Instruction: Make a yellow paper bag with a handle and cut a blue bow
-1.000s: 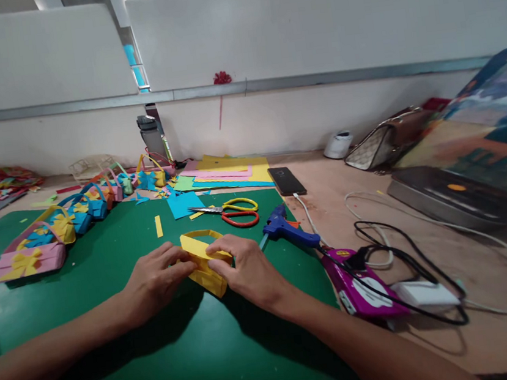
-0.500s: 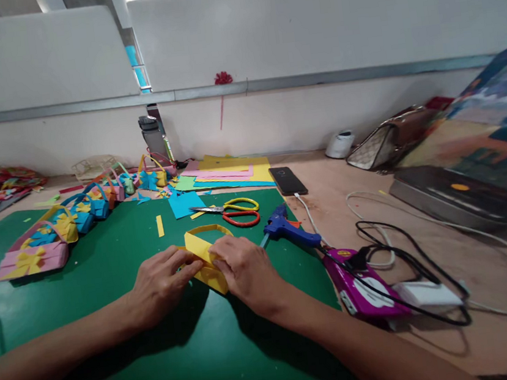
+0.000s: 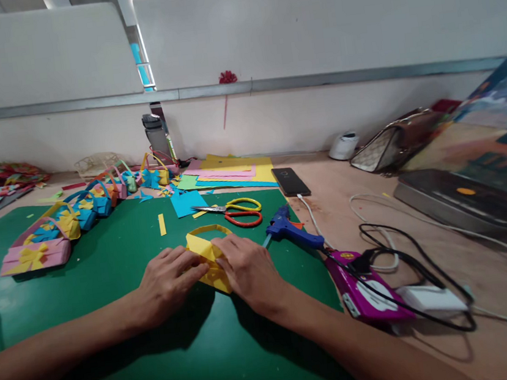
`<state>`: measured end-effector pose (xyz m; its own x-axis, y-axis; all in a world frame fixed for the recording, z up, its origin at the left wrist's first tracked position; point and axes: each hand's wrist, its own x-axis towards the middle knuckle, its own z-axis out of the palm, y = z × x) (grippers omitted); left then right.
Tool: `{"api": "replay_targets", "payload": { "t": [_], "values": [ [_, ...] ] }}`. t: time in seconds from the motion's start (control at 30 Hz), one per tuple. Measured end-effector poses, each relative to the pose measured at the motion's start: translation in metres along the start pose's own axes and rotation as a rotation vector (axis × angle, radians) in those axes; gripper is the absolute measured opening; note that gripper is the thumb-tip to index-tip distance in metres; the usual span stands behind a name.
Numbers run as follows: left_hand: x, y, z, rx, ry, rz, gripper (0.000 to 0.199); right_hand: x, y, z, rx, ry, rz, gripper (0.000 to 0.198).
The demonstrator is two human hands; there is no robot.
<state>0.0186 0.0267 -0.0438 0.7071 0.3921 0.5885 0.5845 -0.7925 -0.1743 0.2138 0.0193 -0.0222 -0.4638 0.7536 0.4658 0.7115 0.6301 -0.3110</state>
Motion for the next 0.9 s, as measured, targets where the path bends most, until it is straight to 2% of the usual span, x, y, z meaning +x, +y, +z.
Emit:
{"api": "replay_targets", "payload": {
  "t": [0.27, 0.53, 0.77, 0.9],
  "values": [
    [-0.0002, 0.0001, 0.0014, -0.113, 0.054, -0.042, 0.027, -0.0001, -0.0006, -0.0007, 0.028, 0.008, 0.011, 0.020],
    [0.0012, 0.0002, -0.0008, -0.128, 0.109, -0.015, 0.027, -0.0021, 0.0003, 0.0016, -0.003, 0.034, -0.033, 0.019],
    [-0.0018, -0.0016, -0.0027, -0.083, 0.154, 0.010, 0.020, -0.0026, -0.0003, 0.0012, -0.118, 0.056, -0.088, 0.026],
    [-0.0041, -0.0041, -0.0069, -0.051, 0.163, 0.010, 0.015, -0.0020, -0.0013, 0.0005, -0.157, 0.071, -0.133, 0.023]
  ]
}}
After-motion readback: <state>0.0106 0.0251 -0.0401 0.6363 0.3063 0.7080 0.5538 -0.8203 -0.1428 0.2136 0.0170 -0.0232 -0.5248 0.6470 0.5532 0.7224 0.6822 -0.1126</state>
